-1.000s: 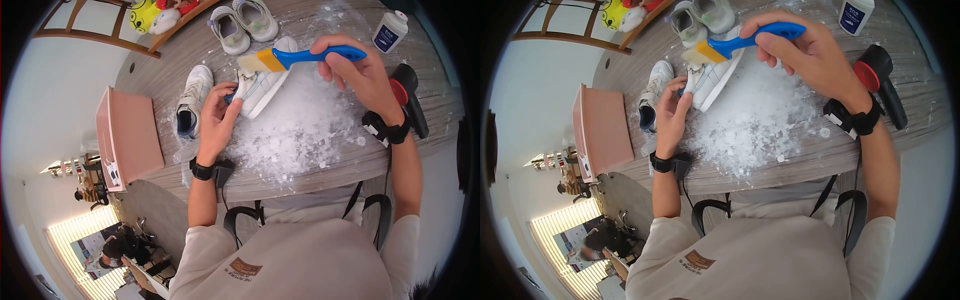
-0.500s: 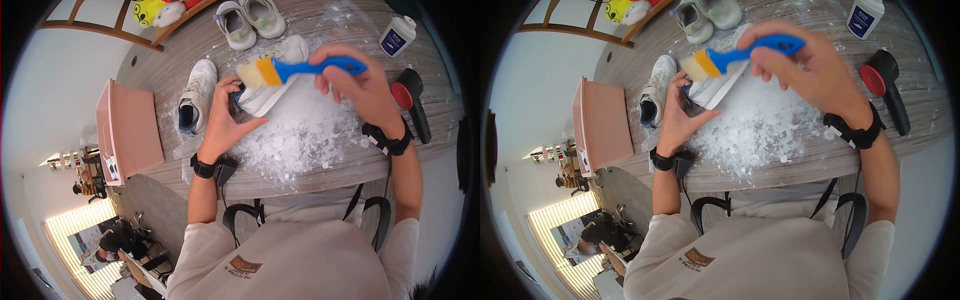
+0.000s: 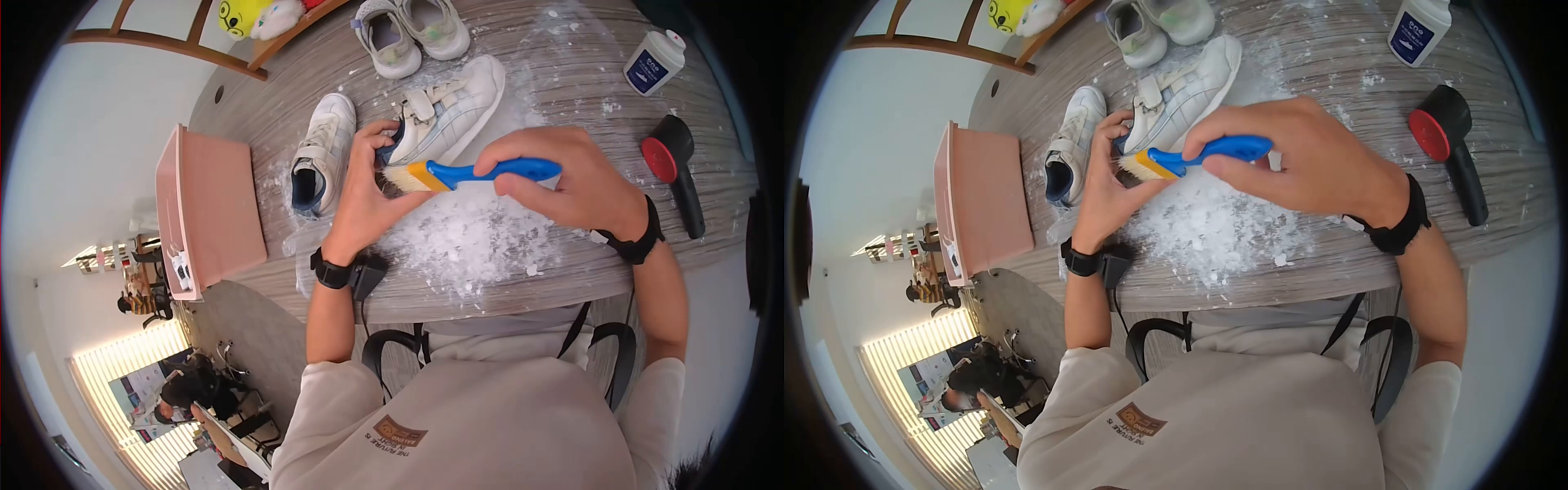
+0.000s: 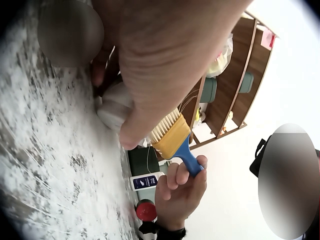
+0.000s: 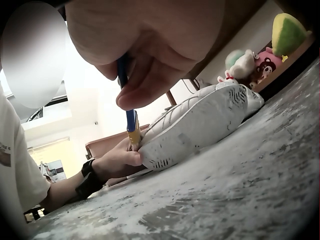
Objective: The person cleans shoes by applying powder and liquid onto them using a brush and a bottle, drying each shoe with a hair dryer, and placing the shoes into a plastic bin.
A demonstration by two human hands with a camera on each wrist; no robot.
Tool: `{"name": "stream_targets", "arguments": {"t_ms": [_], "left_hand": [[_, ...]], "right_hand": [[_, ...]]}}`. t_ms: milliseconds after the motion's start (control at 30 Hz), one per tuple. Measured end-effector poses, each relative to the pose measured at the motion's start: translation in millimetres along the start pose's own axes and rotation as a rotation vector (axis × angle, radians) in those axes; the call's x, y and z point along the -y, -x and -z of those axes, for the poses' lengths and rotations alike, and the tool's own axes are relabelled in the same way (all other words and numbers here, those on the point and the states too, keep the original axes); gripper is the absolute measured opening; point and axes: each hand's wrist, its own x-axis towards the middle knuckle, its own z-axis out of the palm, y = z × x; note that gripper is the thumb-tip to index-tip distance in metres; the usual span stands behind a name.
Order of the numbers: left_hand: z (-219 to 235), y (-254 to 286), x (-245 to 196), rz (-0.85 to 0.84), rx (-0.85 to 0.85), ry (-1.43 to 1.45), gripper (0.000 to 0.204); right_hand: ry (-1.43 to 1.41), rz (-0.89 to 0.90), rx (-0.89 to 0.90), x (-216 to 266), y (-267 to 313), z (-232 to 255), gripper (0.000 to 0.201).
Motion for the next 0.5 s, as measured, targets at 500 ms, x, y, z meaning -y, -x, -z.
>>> {"name": "stream_targets", "arguments": {"t_ms": [500], "left_hand": [[-3.1, 3.8, 4.9, 0.029, 0.011, 0.030, 0.074]], "right_hand": [[-0.029, -0.314, -0.809, -46.7, 12.6, 59.8, 0.025]]}}
